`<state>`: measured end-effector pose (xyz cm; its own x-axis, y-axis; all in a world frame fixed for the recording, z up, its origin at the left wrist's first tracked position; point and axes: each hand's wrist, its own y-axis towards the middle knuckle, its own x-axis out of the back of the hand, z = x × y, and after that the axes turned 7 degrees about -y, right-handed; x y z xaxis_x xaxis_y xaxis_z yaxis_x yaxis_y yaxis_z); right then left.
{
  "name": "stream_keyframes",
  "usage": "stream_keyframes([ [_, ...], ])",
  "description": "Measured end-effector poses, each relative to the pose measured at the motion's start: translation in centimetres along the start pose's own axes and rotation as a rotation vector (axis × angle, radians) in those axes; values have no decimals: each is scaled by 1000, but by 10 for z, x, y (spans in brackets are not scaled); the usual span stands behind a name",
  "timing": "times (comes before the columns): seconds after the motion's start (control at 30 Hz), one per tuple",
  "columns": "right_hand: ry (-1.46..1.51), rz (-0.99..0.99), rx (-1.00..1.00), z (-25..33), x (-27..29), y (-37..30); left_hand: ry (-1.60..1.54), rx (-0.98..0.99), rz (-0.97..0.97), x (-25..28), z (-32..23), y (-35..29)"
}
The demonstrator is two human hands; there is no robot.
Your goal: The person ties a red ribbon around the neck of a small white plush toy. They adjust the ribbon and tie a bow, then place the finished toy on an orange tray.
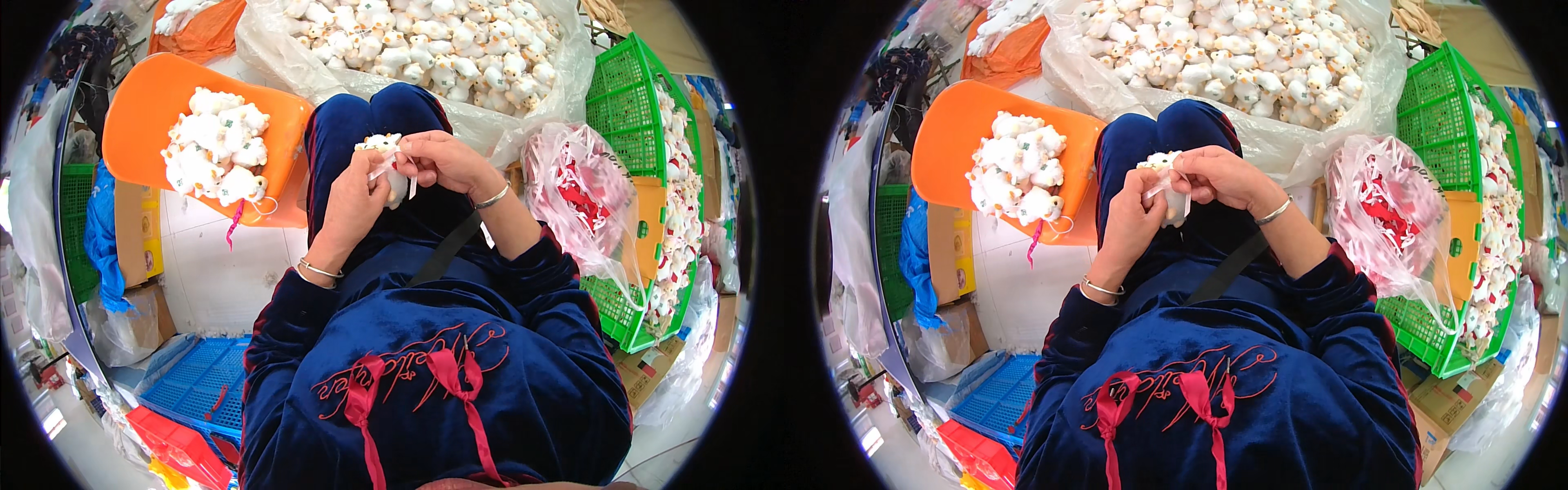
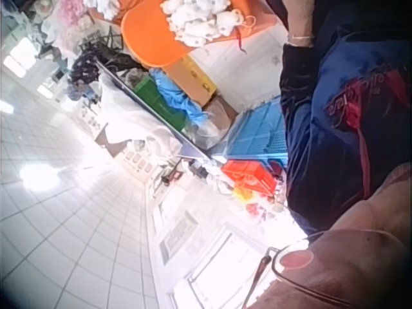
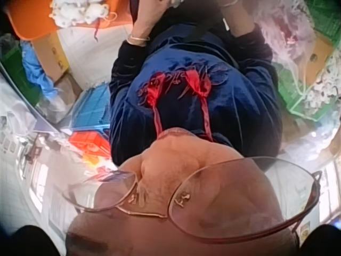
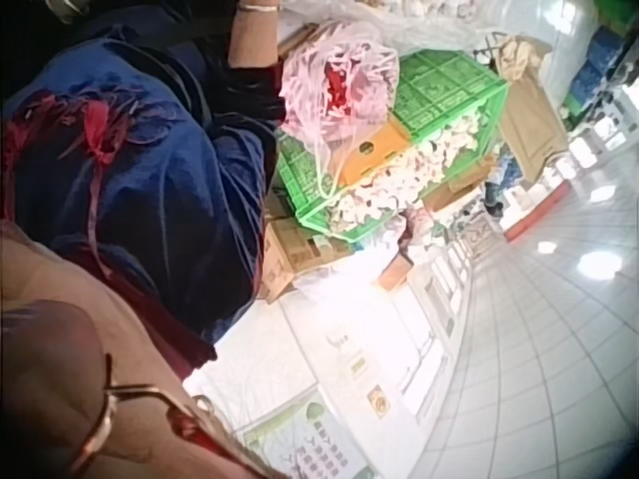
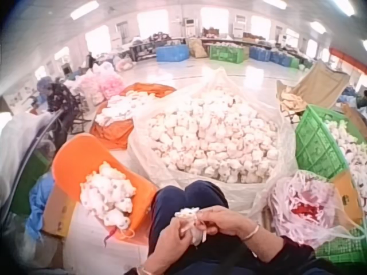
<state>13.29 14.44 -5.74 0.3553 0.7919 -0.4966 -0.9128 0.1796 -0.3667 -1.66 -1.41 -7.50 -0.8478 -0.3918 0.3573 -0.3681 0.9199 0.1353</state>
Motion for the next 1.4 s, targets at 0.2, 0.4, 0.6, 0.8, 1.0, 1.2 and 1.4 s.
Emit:
stream_keyframes([
  [0.2,-162,75,32,1,-9,-7,22,-86,-104,-2,4,3],
  [0.4,-894,-248,424,-14,-17,0,-23,-94,-124,-1,16,3],
  [0.6,-1249,-489,356,-1,-35,11,-127,-64,-145,-3,19,0],
  [0.8,-1490,-457,459,4,-37,19,-142,-146,-179,-3,21,-2],
  [1.0,-1507,-484,700,-19,-36,25,-148,-169,-152,-2,26,-5],
  [1.2,-1487,-338,632,-11,-21,13,-215,-146,-113,1,21,-6],
  [1.4,-1232,-45,215,21,-16,7,-212,-118,-97,1,26,-7],
])
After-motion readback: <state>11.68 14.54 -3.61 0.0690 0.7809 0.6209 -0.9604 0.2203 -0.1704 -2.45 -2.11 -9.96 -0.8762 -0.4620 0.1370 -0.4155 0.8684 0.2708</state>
